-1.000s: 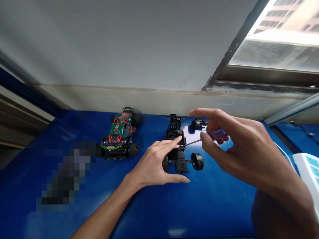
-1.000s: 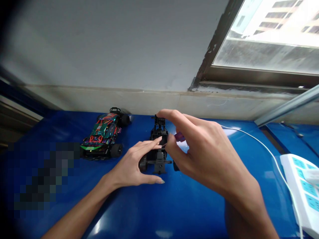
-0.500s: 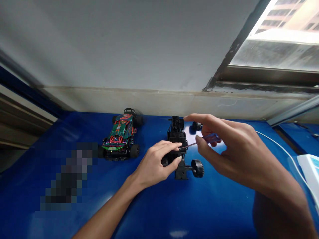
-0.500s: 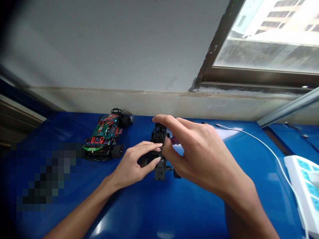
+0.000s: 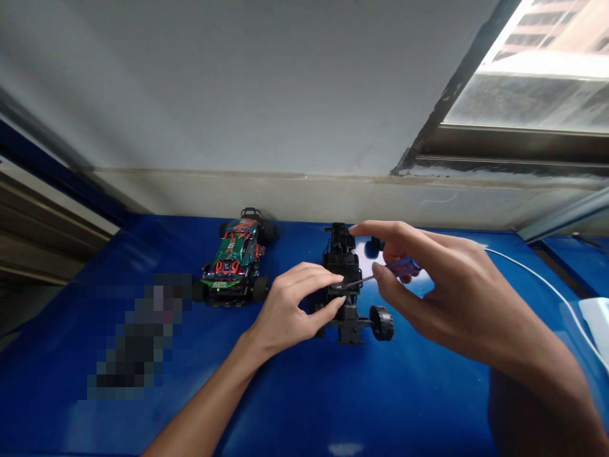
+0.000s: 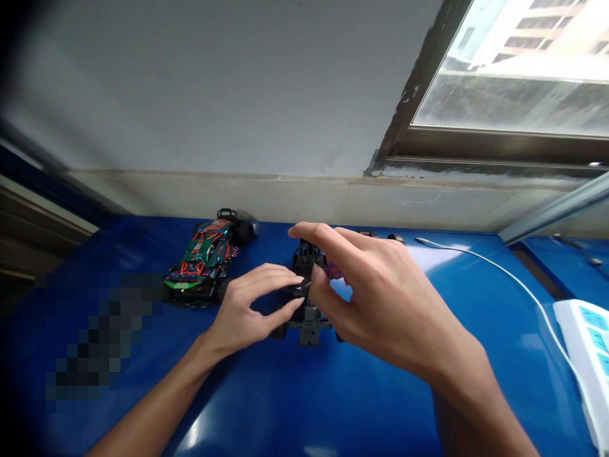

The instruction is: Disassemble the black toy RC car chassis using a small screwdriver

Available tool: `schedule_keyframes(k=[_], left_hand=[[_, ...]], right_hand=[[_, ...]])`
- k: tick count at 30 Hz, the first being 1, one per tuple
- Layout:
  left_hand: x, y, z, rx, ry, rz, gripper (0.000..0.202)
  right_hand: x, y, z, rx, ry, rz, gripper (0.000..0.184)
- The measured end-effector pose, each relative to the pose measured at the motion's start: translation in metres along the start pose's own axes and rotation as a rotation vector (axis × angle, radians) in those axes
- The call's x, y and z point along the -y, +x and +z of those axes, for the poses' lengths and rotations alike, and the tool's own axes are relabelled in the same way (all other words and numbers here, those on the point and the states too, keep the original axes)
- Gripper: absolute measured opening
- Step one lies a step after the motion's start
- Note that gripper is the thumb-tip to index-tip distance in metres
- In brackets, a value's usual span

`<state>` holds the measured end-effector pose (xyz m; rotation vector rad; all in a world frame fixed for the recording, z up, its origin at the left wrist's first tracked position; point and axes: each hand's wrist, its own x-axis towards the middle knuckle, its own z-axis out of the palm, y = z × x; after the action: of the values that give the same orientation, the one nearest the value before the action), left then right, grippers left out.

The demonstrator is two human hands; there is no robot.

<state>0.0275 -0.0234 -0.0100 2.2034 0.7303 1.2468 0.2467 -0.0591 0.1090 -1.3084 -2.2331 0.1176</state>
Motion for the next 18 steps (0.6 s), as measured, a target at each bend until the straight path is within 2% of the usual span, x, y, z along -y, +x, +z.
schedule_keyframes(k=[8, 16, 18], left_hand=[[0.006, 0.000, 0.000, 0.013, 0.020, 0.050, 0.009], [0.023, -0.004, -0.020, 0.094, 0.273, -0.073, 0.009], [0.026, -0.005, -0.020, 0.155, 0.331, -0.102, 0.008]], right_hand=[[0.003, 0.003, 0.003, -0.010, 0.065, -0.023, 0.045], [-0.003, 0.001, 0.003, -0.042, -0.032, -0.034, 0.047], [-0.004, 0.001, 0.003, -0.035, -0.044, -0.034, 0.048]])
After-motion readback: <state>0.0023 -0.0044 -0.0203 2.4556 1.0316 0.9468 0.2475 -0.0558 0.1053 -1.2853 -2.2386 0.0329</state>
